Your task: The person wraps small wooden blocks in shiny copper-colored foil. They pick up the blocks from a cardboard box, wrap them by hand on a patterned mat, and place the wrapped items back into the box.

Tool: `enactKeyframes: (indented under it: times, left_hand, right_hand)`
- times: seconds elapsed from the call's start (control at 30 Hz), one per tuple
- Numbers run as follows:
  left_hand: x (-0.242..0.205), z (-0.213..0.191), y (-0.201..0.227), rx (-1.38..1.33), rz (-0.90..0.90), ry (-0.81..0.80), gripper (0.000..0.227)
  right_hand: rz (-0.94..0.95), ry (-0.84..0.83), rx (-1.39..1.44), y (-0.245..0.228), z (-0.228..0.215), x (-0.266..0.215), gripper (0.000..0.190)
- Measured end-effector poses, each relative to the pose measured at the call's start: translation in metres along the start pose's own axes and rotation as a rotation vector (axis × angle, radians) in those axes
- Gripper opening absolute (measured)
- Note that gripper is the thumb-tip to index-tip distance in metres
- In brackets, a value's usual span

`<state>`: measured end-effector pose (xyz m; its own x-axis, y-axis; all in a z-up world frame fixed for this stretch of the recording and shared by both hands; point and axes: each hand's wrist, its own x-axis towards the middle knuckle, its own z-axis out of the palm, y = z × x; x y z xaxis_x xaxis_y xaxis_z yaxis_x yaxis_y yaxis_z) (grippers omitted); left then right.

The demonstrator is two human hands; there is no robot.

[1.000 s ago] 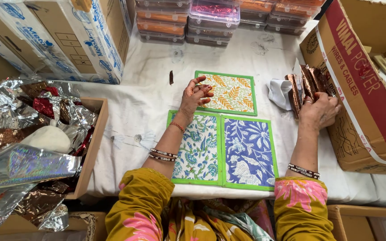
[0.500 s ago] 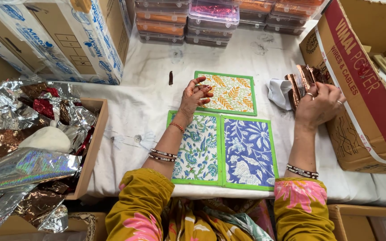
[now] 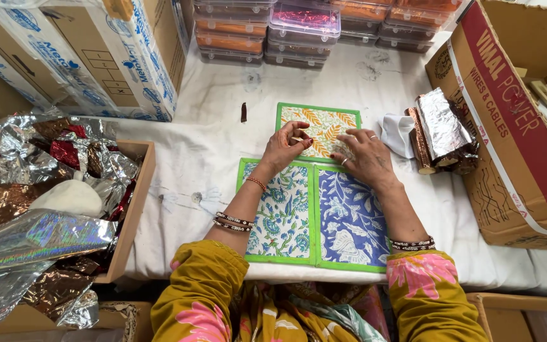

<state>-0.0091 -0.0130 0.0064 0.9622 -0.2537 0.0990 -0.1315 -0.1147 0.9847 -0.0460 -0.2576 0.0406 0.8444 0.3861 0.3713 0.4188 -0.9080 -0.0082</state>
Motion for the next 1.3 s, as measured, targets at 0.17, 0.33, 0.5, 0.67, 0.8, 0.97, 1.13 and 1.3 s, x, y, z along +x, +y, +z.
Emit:
enactKeyframes:
  times: [0.17, 0.33, 0.5, 0.67, 0.8, 0.97, 1.13, 1.3]
  left_hand:
    - [0.002, 0.005, -0.006, 0.207, 0.013, -0.016, 0.04]
    - [-0.01, 0.01, 0.011, 0.446, 0.001, -0.055, 0.042]
    - [-0.027, 0.008, 0.024, 0.553, 0.264, -0.023, 0.045]
    - [-0.024, 0.01, 0.01, 0.606, 0.431, -0.087, 0.049]
    - [-0.028, 0.009, 0.017, 0.604, 0.41, -0.099, 0.048]
    - [-0.025, 0.008, 0.006, 0.578, 0.428, -0.097, 0.044]
    - [-0.026, 0.01, 0.012, 0.616, 0.342, -0.129, 0.042]
    - [-0.026, 0.009, 0.011, 0.552, 0.292, -0.107, 0.039]
  right_hand:
    - [0.075, -0.122, 0.081, 0.008, 0.004, -0.002, 0.052]
    - [0.095, -0.102, 0.116, 0.008, 0.004, -0.004, 0.051]
    - [0.088, -0.059, 0.124, 0.009, 0.006, -0.006, 0.047]
    - [0.082, -0.024, 0.109, 0.007, 0.012, -0.009, 0.044]
    - [0.086, 0.022, 0.094, 0.006, 0.025, -0.014, 0.042]
    - [0.06, 0.004, 0.072, 0.009, 0.031, -0.033, 0.043]
    - [0.046, -0.131, 0.051, 0.002, -0.015, -0.07, 0.048]
    - [-0.111, 0.133, -0.089, 0.018, -0.129, -0.108, 0.049]
